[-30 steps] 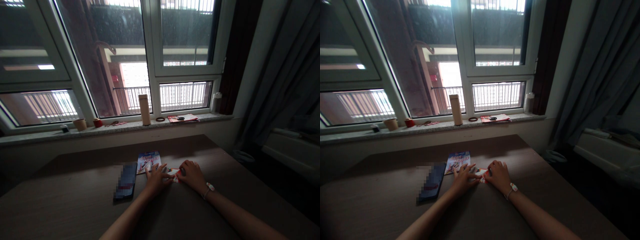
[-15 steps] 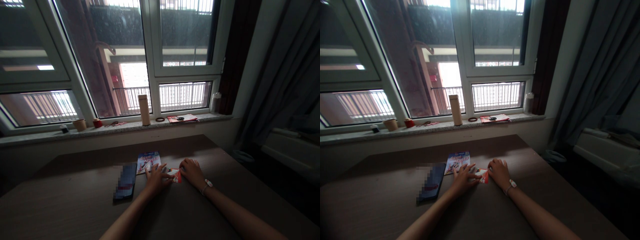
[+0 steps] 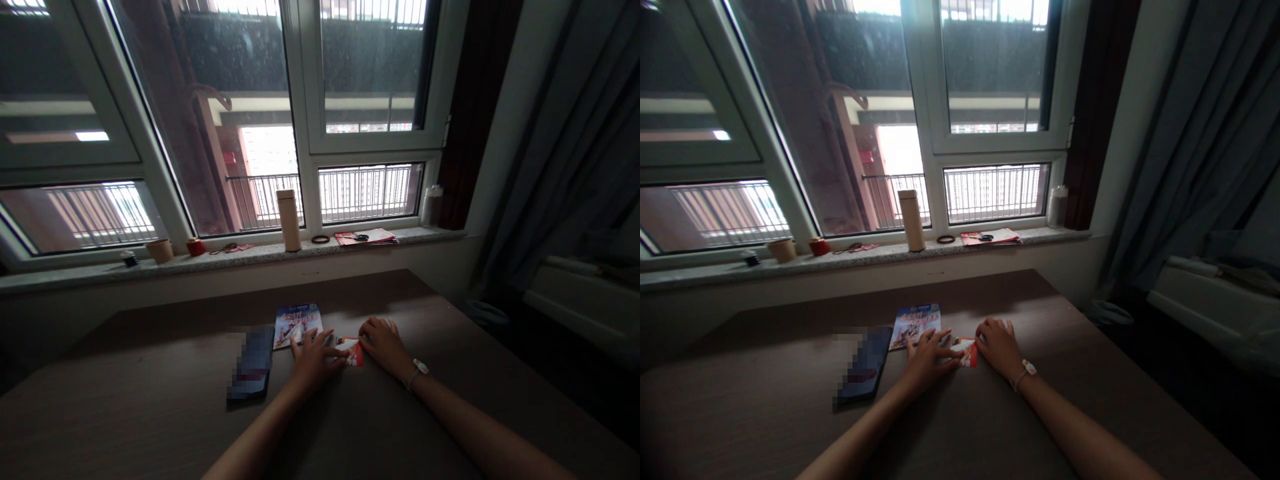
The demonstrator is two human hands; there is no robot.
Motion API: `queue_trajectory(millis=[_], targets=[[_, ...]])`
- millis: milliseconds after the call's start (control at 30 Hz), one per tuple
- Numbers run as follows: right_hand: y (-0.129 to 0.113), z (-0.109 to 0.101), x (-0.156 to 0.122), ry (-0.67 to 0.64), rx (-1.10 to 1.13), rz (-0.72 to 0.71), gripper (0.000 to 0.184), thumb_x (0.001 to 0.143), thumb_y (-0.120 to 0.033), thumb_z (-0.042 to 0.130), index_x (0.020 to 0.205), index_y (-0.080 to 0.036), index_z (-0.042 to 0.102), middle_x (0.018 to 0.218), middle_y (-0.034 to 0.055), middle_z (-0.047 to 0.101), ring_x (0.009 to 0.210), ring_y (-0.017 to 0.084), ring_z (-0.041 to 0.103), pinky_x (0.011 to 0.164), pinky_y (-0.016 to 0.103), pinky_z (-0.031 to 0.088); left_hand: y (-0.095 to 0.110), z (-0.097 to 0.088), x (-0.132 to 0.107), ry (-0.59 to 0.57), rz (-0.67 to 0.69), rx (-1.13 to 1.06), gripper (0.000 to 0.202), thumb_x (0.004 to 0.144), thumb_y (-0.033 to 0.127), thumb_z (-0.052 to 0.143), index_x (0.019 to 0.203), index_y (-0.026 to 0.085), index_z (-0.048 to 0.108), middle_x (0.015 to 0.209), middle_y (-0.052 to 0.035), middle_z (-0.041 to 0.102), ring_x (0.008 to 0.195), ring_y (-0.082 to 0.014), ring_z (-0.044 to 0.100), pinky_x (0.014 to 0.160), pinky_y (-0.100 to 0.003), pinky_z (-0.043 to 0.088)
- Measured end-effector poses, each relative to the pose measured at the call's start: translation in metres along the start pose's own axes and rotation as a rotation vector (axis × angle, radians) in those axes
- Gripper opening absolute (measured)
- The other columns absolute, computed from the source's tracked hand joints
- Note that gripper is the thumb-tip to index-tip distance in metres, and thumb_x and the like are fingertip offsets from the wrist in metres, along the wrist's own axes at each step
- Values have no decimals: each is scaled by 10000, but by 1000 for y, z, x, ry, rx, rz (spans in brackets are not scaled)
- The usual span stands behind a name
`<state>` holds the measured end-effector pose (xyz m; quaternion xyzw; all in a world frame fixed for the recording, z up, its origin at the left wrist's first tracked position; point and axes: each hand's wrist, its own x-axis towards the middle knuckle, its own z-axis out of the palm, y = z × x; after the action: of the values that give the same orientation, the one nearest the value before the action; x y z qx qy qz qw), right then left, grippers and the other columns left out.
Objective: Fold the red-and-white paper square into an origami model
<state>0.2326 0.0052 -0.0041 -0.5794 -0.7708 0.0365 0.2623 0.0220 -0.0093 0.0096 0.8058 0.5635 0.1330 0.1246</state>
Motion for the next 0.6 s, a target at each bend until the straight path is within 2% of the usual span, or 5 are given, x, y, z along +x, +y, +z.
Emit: queue_trajectory(millis=[333,600], targets=[[1,0,-1,-25,64,58,149,840,-373,600,926,-268,662,1060,20,604,1087,231,528,1080,523,233,0,0,0,4,-13,-8,191,847,512,634,1020,522,715,1482,71,466,1415,-401,255,1026,-797,-65],[-3,1,-6,-47,101,47,285,762,-442,677,994,-281,639,1127,21,577,1131,250,507,1100,525,224,-2,2,1,12,-10,-12,183,844,511,635,1010,535,711,1476,97,471,1412,-388,267,1034,-789,-81]])
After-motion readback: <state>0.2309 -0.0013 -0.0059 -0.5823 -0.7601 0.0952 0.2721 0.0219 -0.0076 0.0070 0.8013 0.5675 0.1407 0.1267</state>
